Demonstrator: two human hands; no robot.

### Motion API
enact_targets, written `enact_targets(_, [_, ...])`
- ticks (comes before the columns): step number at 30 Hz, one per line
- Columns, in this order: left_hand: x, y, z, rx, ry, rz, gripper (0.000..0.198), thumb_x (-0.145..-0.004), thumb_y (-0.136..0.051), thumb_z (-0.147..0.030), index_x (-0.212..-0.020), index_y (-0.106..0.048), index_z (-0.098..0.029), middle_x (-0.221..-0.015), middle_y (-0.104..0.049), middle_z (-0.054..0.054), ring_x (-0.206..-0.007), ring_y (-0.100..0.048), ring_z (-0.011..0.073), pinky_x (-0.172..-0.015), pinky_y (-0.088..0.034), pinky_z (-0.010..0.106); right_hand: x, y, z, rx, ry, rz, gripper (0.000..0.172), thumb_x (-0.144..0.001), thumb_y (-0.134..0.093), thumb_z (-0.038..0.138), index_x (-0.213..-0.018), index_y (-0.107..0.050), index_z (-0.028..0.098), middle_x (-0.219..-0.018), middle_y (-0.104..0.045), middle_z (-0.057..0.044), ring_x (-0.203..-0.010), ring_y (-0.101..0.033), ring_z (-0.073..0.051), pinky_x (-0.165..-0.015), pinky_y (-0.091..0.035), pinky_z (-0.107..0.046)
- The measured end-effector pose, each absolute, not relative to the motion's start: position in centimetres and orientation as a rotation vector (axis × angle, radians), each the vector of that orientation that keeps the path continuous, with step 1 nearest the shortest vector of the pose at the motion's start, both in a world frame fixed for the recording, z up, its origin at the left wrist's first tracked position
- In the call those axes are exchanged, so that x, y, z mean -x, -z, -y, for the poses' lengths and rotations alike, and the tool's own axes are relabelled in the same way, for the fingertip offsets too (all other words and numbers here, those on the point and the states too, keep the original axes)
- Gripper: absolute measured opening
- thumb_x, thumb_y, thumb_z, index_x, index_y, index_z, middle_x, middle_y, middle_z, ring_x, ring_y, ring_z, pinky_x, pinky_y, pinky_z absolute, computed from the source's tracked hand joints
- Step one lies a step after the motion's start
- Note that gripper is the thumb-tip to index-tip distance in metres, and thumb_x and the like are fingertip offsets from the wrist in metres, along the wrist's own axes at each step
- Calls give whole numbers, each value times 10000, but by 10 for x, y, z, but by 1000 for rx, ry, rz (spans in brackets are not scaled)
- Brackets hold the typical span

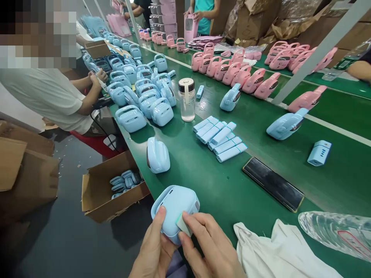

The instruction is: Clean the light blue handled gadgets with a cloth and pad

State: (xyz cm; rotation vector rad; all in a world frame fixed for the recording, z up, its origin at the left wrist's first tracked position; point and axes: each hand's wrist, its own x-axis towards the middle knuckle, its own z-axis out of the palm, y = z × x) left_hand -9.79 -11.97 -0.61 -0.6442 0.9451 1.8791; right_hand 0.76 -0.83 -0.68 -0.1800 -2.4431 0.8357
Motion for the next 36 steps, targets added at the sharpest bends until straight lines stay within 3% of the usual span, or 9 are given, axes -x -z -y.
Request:
enact_targets(6, [95,12,119,602,-1891,-1015,562,-915,-780,-442,-1336,-654,-92,-1204,-804,204,-1253,-708,378,-1021,-615,461,-9,3,2,246,-903,2372,399,-979,-643,54,-1362,-646,169,-1139,-665,-83,-991,-694,-137,-844,-603,-183])
enact_targets(13, [94,14,117,613,-1884,-1020,622,-819,-866,-484,-1268,-698,-88,-1185,-811,200,-1215,-724,380,-1029,-602,450,-6,0,5,241,-960,2384,435,-975,-633,54,-1375,-636,223,-1104,-682,-75,-954,-712,-152,-813,-620,-220])
enact_targets(21, [95,17,118,593,-1849,-1039,649,-864,-823,-484,-1347,-636,-92,-1222,-795,217,-1259,-700,395,-1026,-605,475,-9,0,0,273,-1016,2375,391,-972,-651,71,-1331,-658,226,-1077,-689,-66,-929,-711,-147,-776,-615,-211])
enact_targets(28, [95,17,118,589,-1860,-1064,557,-870,-821,-462,-1253,-669,-87,-1183,-805,215,-1234,-712,400,-1023,-606,473,-7,-5,-1,237,-1069,2392,385,-974,-645,62,-1321,-666,230,-1081,-687,-71,-918,-717,-150,-763,-624,-207])
enact_targets(36, [95,15,117,615,-1860,-1068,624,-818,-864,-482,-1261,-687,-80,-1142,-814,215,-1218,-718,405,-992,-616,471,-10,-9,-3,194,-1090,2426,424,-976,-636,58,-1357,-649,242,-1080,-685,-67,-915,-724,-146,-790,-621,-199])
